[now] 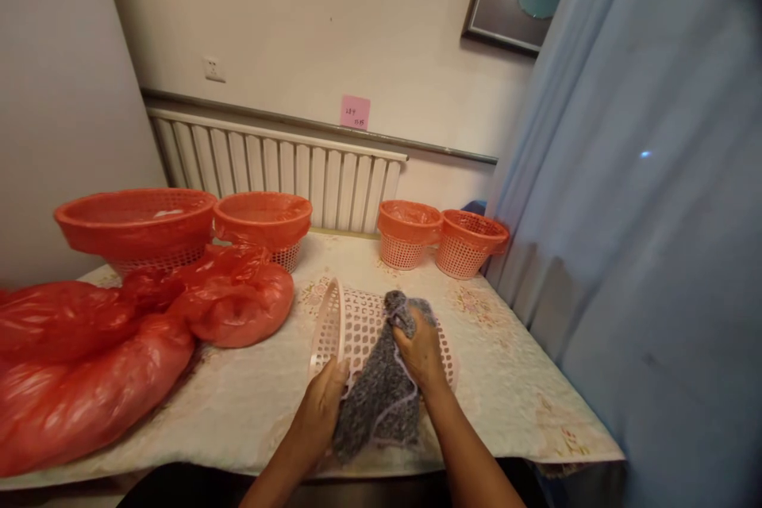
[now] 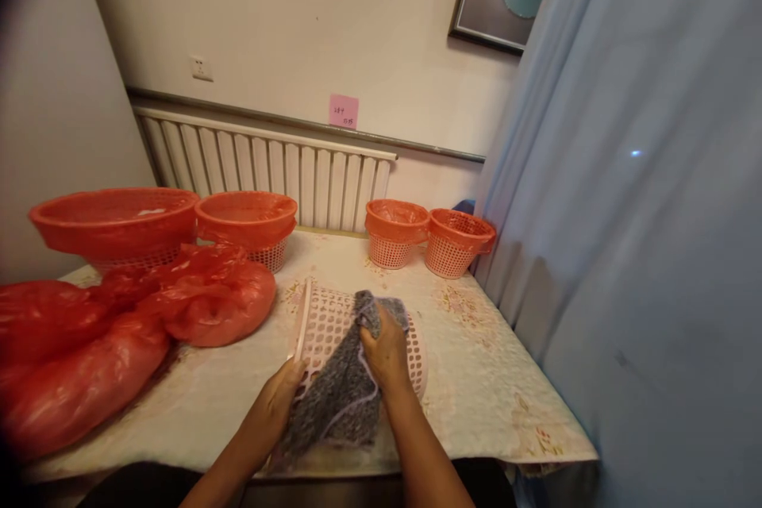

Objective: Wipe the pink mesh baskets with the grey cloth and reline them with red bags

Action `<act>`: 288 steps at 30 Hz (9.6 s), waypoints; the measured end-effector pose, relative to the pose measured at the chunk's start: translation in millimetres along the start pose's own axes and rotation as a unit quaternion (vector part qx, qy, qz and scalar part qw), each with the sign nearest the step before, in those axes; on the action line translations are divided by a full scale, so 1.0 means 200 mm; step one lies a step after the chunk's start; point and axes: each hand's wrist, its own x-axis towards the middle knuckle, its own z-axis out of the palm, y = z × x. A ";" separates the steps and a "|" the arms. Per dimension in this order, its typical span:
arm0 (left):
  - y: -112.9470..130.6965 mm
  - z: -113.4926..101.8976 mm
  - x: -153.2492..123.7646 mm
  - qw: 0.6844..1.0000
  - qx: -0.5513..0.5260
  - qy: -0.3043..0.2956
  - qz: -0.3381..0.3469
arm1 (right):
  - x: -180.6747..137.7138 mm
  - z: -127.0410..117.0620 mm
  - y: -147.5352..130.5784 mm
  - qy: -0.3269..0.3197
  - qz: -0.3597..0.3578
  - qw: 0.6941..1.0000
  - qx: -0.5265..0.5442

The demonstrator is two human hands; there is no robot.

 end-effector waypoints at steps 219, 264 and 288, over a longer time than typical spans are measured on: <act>0.17 0.01 0.09 1.000 -0.013 0.015 0.017 | -0.33 -0.11 0.38 0.167 0.102 0.977 -0.090; 0.19 0.01 0.04 0.999 -0.031 -0.009 -0.006 | -0.29 -0.15 0.41 0.153 0.154 0.974 -0.065; 0.09 0.08 -0.04 0.997 0.040 -0.028 0.065 | -0.05 0.03 -0.01 0.032 -0.030 0.999 -0.029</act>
